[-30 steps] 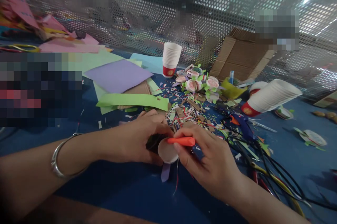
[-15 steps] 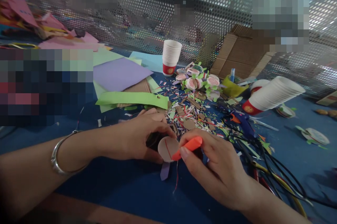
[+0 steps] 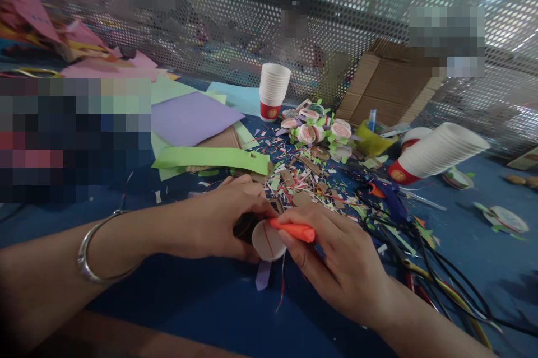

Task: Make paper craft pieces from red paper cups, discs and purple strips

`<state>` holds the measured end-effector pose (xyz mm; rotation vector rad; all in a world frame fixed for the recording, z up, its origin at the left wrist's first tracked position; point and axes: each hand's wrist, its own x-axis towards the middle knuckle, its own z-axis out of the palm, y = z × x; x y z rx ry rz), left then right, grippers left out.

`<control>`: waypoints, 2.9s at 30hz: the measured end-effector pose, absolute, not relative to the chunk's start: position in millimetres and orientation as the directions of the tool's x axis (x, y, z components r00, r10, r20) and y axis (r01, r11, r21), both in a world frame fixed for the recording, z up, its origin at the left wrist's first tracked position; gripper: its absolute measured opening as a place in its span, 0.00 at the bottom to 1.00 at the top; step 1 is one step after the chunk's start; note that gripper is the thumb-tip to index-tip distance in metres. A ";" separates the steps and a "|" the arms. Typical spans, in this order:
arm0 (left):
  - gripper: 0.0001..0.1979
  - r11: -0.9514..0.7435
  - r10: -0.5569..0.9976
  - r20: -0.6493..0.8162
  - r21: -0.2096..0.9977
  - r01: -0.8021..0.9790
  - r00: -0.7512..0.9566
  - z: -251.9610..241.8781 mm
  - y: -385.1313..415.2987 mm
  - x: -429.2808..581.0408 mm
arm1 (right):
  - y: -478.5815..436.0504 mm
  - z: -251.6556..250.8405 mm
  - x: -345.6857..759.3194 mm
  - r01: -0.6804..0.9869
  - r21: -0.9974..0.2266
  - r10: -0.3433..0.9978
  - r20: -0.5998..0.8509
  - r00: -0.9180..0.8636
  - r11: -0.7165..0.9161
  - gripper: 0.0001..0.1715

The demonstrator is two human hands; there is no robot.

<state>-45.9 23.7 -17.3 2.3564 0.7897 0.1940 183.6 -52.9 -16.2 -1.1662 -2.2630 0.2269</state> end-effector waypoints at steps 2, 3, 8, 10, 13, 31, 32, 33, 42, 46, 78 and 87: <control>0.25 -0.606 0.584 -0.074 0.623 0.494 0.809 -17.0 24.2 -45.2 | -53.2 -17.3 183.4 0.687 -0.395 0.786 0.414 -0.459 0.609 0.10; 0.25 -0.604 0.583 -0.077 0.624 0.495 0.809 -16.9 24.5 -45.0 | -53.3 -18.1 183.6 0.678 -0.395 0.778 0.420 -0.467 0.620 0.10; 0.24 -0.605 0.565 -0.080 0.636 0.479 0.821 -16.6 26.2 -45.2 | -56.5 -16.2 186.9 0.648 -0.371 0.741 0.433 -0.513 0.665 0.11; 0.24 -0.603 0.562 -0.083 0.640 0.476 0.823 -16.0 26.3 -45.4 | -58.4 -11.8 188.1 0.671 -0.364 0.757 0.416 -0.503 0.646 0.07; 0.26 -0.605 0.568 -0.096 0.625 0.494 0.817 -15.1 25.4 -45.3 | -58.5 -5.3 188.3 0.688 -0.395 0.789 0.387 -0.477 0.609 0.05; 0.25 -0.597 0.563 -0.079 0.650 0.470 0.823 -18.4 25.6 -45.9 | -52.6 -10.7 178.7 0.703 -0.309 0.742 0.483 -0.464 0.641 0.06; 0.25 -0.598 0.560 -0.080 0.651 0.469 0.825 -18.1 25.9 -45.8 | -52.7 -10.4 178.2 0.692 -0.313 0.735 0.487 -0.472 0.651 0.07; 0.25 -0.599 0.555 -0.083 0.649 0.468 0.827 -17.7 26.1 -45.6 | -52.9 -10.3 177.9 0.677 -0.317 0.726 0.492 -0.481 0.664 0.07; 0.25 -0.586 0.558 -0.107 0.652 0.482 0.823 -15.3 25.6 -44.1 | -58.8 -9.6 184.2 0.682 -0.282 0.720 0.457 -0.522 0.674 0.07; 0.25 -0.602 0.546 -0.108 0.639 0.478 0.831 -15.1 25.9 -44.4 | -60.0 -6.5 186.9 0.709 -0.325 0.767 0.417 -0.487 0.626 0.05; 0.23 -0.624 0.546 -0.098 0.616 0.482 0.832 -14.4 24.2 -43.7 | -58.3 -11.7 184.7 0.708 -0.329 0.756 0.483 -0.442 0.625 0.05; 0.23 -0.633 0.553 -0.090 0.602 0.487 0.829 -15.2 24.4 -43.7 | -58.0 -22.2 181.6 0.686 -0.385 0.767 0.486 -0.419 0.618 0.08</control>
